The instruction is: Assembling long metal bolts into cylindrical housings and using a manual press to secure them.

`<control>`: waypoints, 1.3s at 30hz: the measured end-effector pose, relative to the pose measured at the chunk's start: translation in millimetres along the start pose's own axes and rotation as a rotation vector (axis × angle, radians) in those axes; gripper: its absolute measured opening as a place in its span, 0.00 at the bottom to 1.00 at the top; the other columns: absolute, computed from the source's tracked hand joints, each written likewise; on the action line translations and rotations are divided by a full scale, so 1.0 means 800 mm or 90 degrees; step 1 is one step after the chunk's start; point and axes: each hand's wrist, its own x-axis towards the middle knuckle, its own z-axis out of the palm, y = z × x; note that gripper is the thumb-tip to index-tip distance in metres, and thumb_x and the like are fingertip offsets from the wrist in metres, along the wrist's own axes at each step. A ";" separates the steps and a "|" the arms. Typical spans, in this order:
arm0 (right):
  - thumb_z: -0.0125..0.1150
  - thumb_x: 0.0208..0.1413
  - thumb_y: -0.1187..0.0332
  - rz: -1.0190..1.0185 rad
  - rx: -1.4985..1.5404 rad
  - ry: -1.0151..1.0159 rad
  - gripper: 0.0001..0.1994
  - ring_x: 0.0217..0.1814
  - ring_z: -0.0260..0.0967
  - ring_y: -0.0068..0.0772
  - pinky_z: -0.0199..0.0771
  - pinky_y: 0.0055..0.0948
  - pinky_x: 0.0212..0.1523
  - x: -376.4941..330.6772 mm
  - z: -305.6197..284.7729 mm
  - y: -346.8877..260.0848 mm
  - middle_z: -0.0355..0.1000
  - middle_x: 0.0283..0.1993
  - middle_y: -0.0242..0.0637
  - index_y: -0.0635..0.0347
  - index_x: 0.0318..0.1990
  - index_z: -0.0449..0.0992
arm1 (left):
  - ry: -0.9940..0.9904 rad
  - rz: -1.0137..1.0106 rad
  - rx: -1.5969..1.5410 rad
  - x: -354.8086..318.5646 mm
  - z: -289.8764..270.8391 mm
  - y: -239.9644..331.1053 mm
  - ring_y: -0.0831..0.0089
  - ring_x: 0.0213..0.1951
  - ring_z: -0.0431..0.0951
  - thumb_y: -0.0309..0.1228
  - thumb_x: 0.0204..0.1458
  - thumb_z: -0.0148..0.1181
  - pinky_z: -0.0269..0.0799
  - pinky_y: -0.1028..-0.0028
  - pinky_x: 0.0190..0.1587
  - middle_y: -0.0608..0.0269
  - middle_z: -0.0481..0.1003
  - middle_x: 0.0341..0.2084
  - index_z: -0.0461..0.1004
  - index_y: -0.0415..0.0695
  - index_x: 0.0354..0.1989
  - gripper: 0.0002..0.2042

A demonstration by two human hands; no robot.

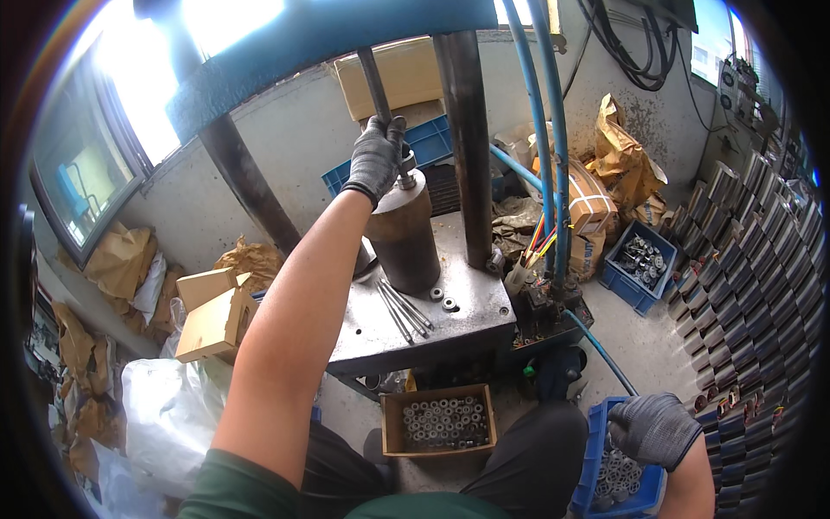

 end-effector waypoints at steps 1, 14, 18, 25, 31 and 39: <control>0.67 0.53 0.65 0.010 0.020 0.028 0.12 0.38 0.80 0.53 0.80 0.43 0.42 0.000 -0.006 -0.006 0.80 0.35 0.49 0.61 0.41 0.84 | -0.001 0.000 -0.001 -0.002 0.000 0.002 0.66 0.29 0.83 0.48 0.70 0.52 0.79 0.65 0.34 0.56 0.79 0.25 0.73 0.42 0.52 0.20; 0.65 0.57 0.75 -0.071 0.019 0.809 0.08 0.40 0.79 0.51 0.79 0.42 0.43 0.124 -0.125 0.029 0.79 0.37 0.48 0.63 0.43 0.79 | -0.002 -0.017 -0.037 0.000 0.003 -0.008 0.71 0.28 0.81 0.46 0.70 0.53 0.81 0.67 0.31 0.59 0.78 0.26 0.73 0.42 0.53 0.18; 0.63 0.60 0.69 -0.039 -0.048 0.804 0.07 0.41 0.80 0.50 0.80 0.41 0.46 0.177 -0.170 0.055 0.80 0.39 0.49 0.63 0.42 0.81 | -0.017 -0.019 -0.063 -0.002 0.004 0.000 0.71 0.29 0.81 0.45 0.70 0.53 0.81 0.67 0.31 0.59 0.77 0.26 0.72 0.42 0.50 0.17; 0.61 0.61 0.67 0.079 -0.074 0.712 0.09 0.42 0.80 0.50 0.80 0.42 0.47 0.182 -0.189 0.042 0.79 0.38 0.49 0.61 0.42 0.81 | -0.059 -0.013 -0.304 -0.031 -0.006 -0.008 0.77 0.26 0.74 0.32 0.70 0.54 0.75 0.75 0.28 0.64 0.73 0.29 0.70 0.42 0.48 0.07; 0.61 0.56 0.70 0.103 -0.062 0.644 0.09 0.50 0.77 0.49 0.74 0.46 0.57 0.148 -0.161 0.048 0.79 0.43 0.46 0.60 0.43 0.81 | 0.035 0.368 -0.407 -0.134 -0.017 -0.039 0.75 0.31 0.75 0.36 0.67 0.59 0.74 0.72 0.38 0.64 0.74 0.30 0.70 0.41 0.51 0.13; 0.61 0.44 0.81 -0.065 -0.190 0.646 0.16 0.53 0.75 0.48 0.53 0.58 0.75 0.066 -0.066 0.010 0.78 0.42 0.42 0.55 0.43 0.79 | -0.182 -0.458 -0.650 -0.327 -0.043 -0.134 0.71 0.24 0.79 0.58 0.65 0.53 0.83 0.66 0.28 0.61 0.77 0.24 0.73 0.44 0.41 0.25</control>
